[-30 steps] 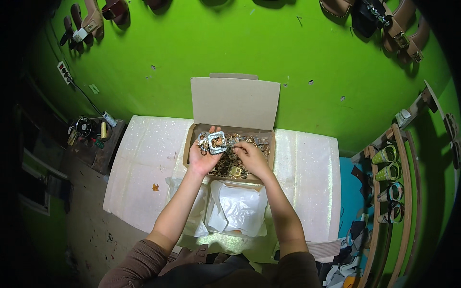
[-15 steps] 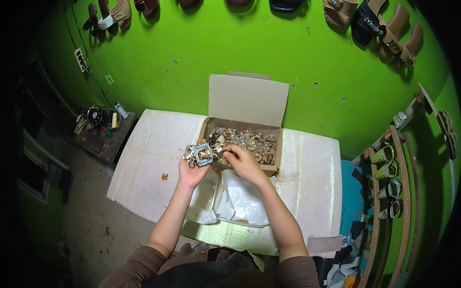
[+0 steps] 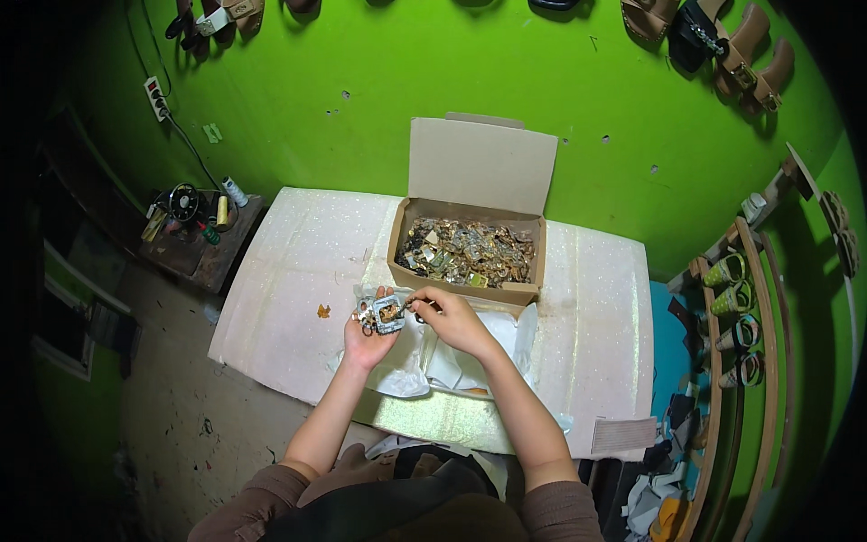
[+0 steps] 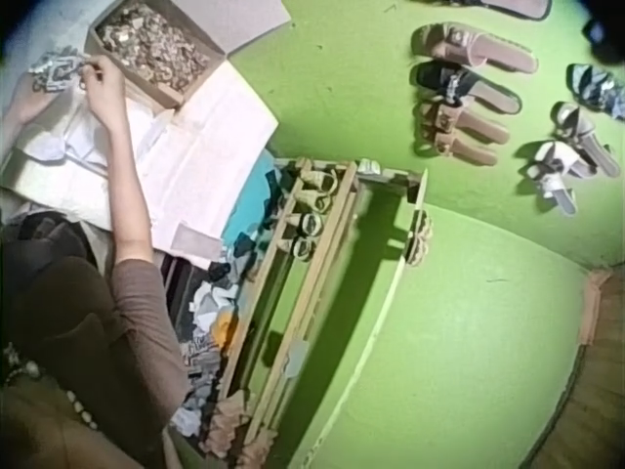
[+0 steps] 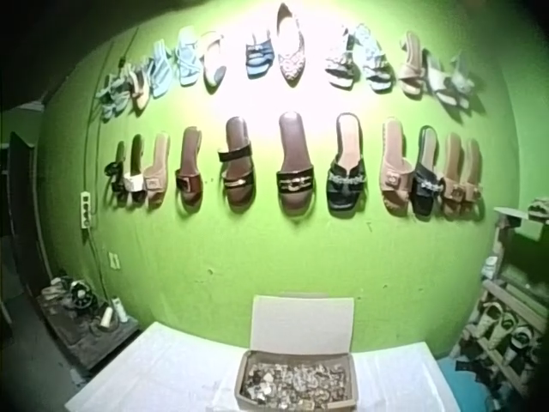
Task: The recorder is sorting various small metal and plastic shoe components into separate trays.
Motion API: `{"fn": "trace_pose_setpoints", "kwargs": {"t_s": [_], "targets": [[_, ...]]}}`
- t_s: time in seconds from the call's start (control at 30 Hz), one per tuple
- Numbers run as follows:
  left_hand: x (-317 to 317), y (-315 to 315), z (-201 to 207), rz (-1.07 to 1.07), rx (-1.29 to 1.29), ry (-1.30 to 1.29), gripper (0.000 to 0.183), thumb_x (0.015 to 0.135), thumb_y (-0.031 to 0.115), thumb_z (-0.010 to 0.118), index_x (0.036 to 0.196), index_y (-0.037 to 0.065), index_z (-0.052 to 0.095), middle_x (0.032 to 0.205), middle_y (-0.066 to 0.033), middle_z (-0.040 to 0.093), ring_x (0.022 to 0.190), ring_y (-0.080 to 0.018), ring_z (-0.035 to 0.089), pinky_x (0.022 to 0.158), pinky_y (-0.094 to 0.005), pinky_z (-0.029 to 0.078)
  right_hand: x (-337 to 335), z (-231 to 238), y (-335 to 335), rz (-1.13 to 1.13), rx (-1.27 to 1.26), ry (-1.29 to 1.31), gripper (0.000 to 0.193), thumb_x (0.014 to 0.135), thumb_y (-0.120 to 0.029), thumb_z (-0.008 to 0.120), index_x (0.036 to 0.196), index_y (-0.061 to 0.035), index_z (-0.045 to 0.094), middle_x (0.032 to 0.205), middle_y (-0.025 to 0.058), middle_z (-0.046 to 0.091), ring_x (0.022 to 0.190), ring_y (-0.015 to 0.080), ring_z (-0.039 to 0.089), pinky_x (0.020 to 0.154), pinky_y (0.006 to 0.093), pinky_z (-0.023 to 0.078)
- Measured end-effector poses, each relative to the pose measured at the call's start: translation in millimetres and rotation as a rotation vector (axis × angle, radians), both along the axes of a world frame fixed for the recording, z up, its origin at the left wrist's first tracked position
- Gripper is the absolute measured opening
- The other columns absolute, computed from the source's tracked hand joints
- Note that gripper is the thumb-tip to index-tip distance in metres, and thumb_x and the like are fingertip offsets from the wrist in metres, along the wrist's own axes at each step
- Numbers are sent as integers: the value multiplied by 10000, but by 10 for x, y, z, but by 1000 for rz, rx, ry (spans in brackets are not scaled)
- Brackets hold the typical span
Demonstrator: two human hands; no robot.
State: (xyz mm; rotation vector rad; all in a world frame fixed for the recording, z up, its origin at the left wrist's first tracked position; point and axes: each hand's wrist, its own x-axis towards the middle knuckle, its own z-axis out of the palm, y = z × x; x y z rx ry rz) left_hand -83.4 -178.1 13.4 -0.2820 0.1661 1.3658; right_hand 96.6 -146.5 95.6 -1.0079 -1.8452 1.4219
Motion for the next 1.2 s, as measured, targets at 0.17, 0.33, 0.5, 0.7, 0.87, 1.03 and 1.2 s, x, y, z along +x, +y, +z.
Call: {"fn": "trace_pose_setpoints", "kwargs": {"t_s": [0.17, 0.33, 0.5, 0.7, 0.87, 1.03, 1.2], "targets": [[3, -12, -24, -15, -56, 7, 383, 887, 244, 248, 1155, 62, 453, 1127, -104, 522, 1059, -244, 482, 939, -411, 350, 141, 94, -74, -60, -24, 84, 188, 865, -143, 490, 979, -16, 569, 856, 20, 578, 795, 79, 524, 703, 220, 432], [-28, -3, -104, -53, -26, -23, 375, 886, 244, 261, 1148, 60, 456, 1139, -93, 517, 1073, -234, 473, 952, -417, 335, 315, 288, -231, -180, -112, 236, 192, 867, -139, 488, 987, -9, 563, 864, 36, 582, 814, 91, 531, 736, 225, 429], [28, -21, -166, -97, -37, -22, 388, 873, 236, 281, 1186, 81, 450, 1170, -86, 503, 1081, -231, 470, 965, -412, 322, 652, 237, -390, -323, -116, 191, 195, 864, -146, 496, 987, -10, 564, 868, 31, 578, 827, 91, 524, 751, 228, 419], [87, -35, -280, -124, -18, -25, 385, 869, 233, 290, 1176, 78, 463, 1179, -80, 503, 1088, -222, 470, 960, -392, 330, 955, -31, -543, -412, -187, 25, 183, 866, -110, 476, 975, 8, 563, 878, 44, 576, 840, 110, 538, 790, 248, 430], [127, -59, -282, -94, -34, -4, 384, 867, 230, 291, 1173, 78, 467, 1187, -83, 502, 1087, -222, 475, 957, -393, 334, 1039, -387, -674, -384, -214, 9, 190, 858, -146, 496, 966, -13, 578, 809, 25, 572, 757, 85, 496, 709, 212, 397], [174, -94, -306, -76, -4, -23, 392, 868, 240, 288, 1183, 78, 455, 1184, -80, 500, 1090, -228, 470, 954, -398, 336, 898, -552, -649, -264, -236, -43, 205, 851, -145, 504, 980, 1, 570, 809, 49, 593, 749, 88, 517, 701, 217, 415], [237, -140, -296, -31, -19, 33, 391, 871, 240, 287, 1184, 76, 453, 1182, -83, 499, 1088, -230, 470, 948, -405, 342, 840, -705, -598, -174, -217, -13, 216, 843, -158, 513, 977, 0, 574, 852, 75, 599, 779, 116, 541, 718, 231, 422]]}}
